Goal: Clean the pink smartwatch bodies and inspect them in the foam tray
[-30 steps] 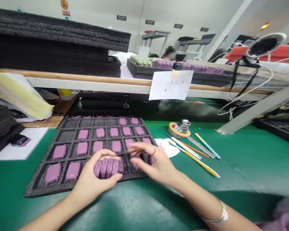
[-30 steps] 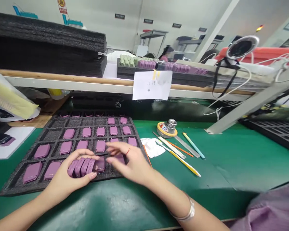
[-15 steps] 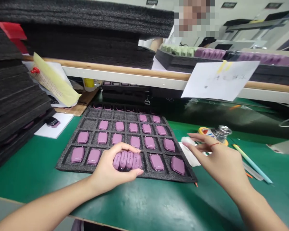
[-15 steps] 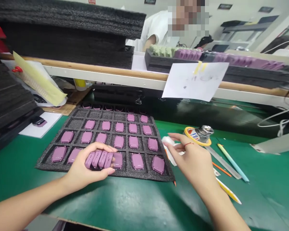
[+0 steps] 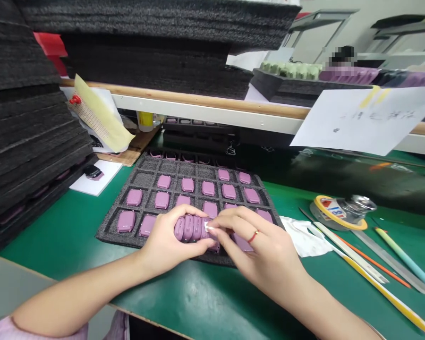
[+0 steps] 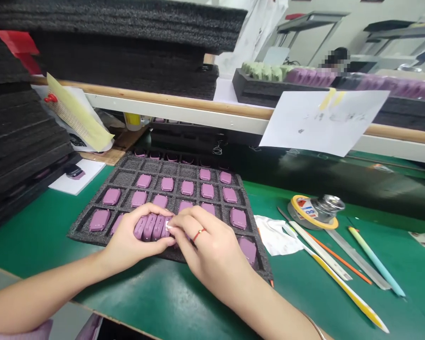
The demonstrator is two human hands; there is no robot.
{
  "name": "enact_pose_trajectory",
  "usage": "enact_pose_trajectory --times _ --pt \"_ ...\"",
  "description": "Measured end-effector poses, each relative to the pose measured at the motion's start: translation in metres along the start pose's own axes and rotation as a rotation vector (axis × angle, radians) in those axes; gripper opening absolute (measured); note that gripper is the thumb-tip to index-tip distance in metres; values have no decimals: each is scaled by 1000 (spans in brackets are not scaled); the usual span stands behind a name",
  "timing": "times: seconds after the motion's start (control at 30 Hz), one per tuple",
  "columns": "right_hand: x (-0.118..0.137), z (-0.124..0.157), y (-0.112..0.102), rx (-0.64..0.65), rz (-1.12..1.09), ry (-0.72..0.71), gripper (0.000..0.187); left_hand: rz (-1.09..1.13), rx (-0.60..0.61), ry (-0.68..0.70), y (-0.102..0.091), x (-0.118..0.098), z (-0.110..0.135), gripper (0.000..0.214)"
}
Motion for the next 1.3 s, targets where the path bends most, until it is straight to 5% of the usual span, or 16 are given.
enact_pose_trajectory --times 0.73,0.9,1.13,1.3 --pt "1 -2 3 43 21 61 11 -25 17 -33 0 -2 2 33" --pt "-3 -7 -3 -17 -6 66 13 -8 -12 -20 -1 -6 2 36" --pt "-15 -9 -30 -209 -110 333 25 116 -19 72 -7 -7 3 37" --pt "-17 -9 -28 -286 -298 398 25 149 -13 104 -5 -6 3 39"
Point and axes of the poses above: each hand's wrist, its own z-axis away from the middle knuckle, its own y-axis out of the palm, x = y × z, the point moved 1 cm from there along -z, towards the middle knuckle, and after that the axes turned 6 degrees about -y, right-handed, at the moved point
